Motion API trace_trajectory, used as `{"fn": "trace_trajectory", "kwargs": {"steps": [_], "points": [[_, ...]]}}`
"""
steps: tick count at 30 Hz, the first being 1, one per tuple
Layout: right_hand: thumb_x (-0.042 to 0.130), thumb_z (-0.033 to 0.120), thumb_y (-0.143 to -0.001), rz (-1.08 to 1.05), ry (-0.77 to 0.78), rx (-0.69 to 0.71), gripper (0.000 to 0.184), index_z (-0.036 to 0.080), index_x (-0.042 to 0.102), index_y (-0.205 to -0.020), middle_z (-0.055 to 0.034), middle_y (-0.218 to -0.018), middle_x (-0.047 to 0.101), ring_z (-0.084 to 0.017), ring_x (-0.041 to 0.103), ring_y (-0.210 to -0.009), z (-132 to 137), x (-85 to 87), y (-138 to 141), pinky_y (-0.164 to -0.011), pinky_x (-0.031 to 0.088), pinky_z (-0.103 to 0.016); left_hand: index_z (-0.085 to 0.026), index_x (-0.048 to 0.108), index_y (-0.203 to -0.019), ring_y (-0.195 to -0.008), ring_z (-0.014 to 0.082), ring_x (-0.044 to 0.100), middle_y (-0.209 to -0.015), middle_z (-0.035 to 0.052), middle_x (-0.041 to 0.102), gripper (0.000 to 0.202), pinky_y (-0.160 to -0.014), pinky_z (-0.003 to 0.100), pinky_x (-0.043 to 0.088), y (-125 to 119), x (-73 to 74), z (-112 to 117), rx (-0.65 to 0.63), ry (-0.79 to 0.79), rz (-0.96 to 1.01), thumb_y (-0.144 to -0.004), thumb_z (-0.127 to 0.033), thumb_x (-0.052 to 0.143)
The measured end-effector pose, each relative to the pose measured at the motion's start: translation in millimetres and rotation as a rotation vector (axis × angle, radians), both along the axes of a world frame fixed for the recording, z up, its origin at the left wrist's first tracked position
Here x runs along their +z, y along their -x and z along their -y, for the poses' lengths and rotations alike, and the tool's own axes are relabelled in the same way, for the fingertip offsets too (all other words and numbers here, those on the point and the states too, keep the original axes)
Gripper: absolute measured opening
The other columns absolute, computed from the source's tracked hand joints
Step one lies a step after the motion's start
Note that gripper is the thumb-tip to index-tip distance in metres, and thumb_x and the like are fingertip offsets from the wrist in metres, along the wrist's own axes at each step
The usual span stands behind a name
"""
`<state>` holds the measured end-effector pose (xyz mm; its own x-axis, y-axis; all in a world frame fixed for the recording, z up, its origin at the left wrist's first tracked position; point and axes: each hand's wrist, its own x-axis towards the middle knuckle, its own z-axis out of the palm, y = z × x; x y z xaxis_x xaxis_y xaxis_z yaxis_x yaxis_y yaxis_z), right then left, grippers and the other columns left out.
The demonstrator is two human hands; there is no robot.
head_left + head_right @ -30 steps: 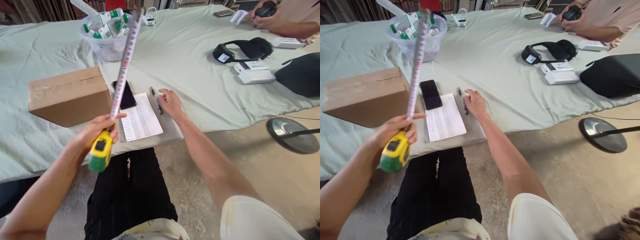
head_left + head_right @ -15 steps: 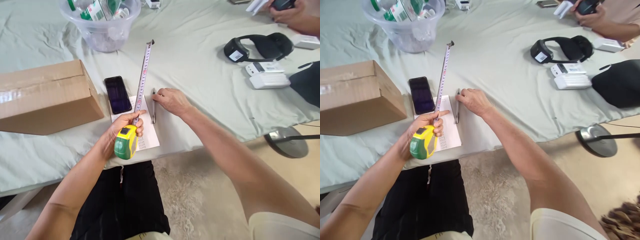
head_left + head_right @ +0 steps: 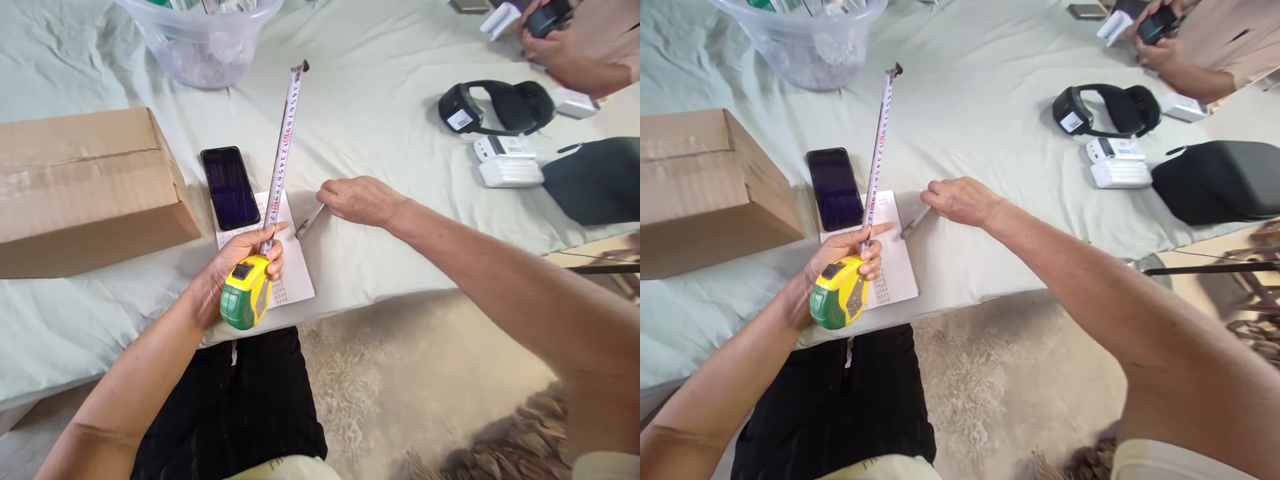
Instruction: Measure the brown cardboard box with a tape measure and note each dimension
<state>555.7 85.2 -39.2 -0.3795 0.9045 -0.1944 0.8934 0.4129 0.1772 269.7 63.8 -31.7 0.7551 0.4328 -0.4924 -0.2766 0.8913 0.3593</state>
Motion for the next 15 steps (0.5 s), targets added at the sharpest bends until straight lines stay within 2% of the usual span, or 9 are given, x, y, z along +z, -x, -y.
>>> {"fn": "trace_trajectory", "kwargs": {"steps": [3, 6, 8, 10, 12, 15], "points": [[0.046, 0.017, -0.095, -0.235, -0.258, -0.144, 0.026, 0.021, 0.068, -0.109, -0.0116, -0.107, 0.070, -0.024, 0.067, -0.086, 12, -8.2, -7, -0.061, 0.048, -0.035, -0.015, 0.064, -0.111, -0.045, 0.0124, 0.049, -0.058, -0.0036, 0.049, 0.018, -0.048, 0.024, 0.042, 0, -3.8, 1, -0.005, -0.007, 0.028, -0.098, -0.021, 0.053], [0.050, 0.033, -0.099, -0.744, -0.586, -0.279, 0.021, 0.022, 0.068, -0.105, -0.0100, -0.108, 0.068, -0.022, 0.069, -0.090, 16, -20.5, 9, -0.068, 0.057, -0.035, -0.015, 0.065, -0.111, -0.045, 0.0133, 0.050, -0.056, -0.0030, 0.051, 0.019, -0.048, 0.024, 0.042, 1, -8.8, 1, -0.014, -0.022, 0.062, -0.098, -0.022, 0.052], [0.059, 0.046, -0.097, -1.102, -0.694, -0.344, 0.024, 0.025, 0.066, -0.104, -0.0059, -0.103, 0.067, -0.016, 0.068, -0.076, 13, -28.6, 35, -0.059, 0.057, -0.030, -0.015, 0.065, -0.112, -0.045, 0.0133, 0.050, -0.056, -0.0031, 0.051, 0.020, -0.048, 0.024, 0.042, 2, -10.7, 1, -0.015, -0.024, 0.072, -0.099, -0.023, 0.052], [0.059, 0.055, -0.096, -1.391, -0.704, -0.372, 0.029, 0.027, 0.062, -0.105, -0.0007, -0.089, 0.065, -0.013, 0.066, -0.065, 8, -35.2, 65, -0.052, 0.053, -0.025, -0.015, 0.066, -0.113, -0.045, 0.0128, 0.049, -0.055, -0.0035, 0.051, 0.021, -0.049, 0.024, 0.042, 2, -10.6, 2, -0.008, -0.023, 0.074, -0.099, -0.024, 0.053], [0.056, 0.057, -0.098, -1.604, -0.633, -0.402, 0.030, 0.028, 0.056, -0.104, 0.0038, -0.075, 0.063, -0.011, 0.063, -0.057, 5, -40.2, 92, -0.050, 0.052, -0.023, -0.016, 0.067, -0.113, -0.045, 0.0125, 0.050, -0.056, -0.0035, 0.051, 0.021, -0.049, 0.024, 0.043, 3, -9.3, 2, -0.002, -0.025, 0.075, -0.099, -0.024, 0.053], [0.065, 0.054, -0.093, -1.763, -0.506, -0.429, 0.031, 0.027, 0.049, -0.096, 0.0071, -0.067, 0.063, -0.010, 0.061, -0.051, 7, -45.6, 112, -0.049, 0.050, -0.022, -0.016, 0.067, -0.115, -0.045, 0.0123, 0.051, -0.057, -0.0034, 0.051, 0.022, -0.050, 0.024, 0.043, 3, -7.3, 2, 0.002, -0.022, 0.075, -0.099, -0.025, 0.054]]}}
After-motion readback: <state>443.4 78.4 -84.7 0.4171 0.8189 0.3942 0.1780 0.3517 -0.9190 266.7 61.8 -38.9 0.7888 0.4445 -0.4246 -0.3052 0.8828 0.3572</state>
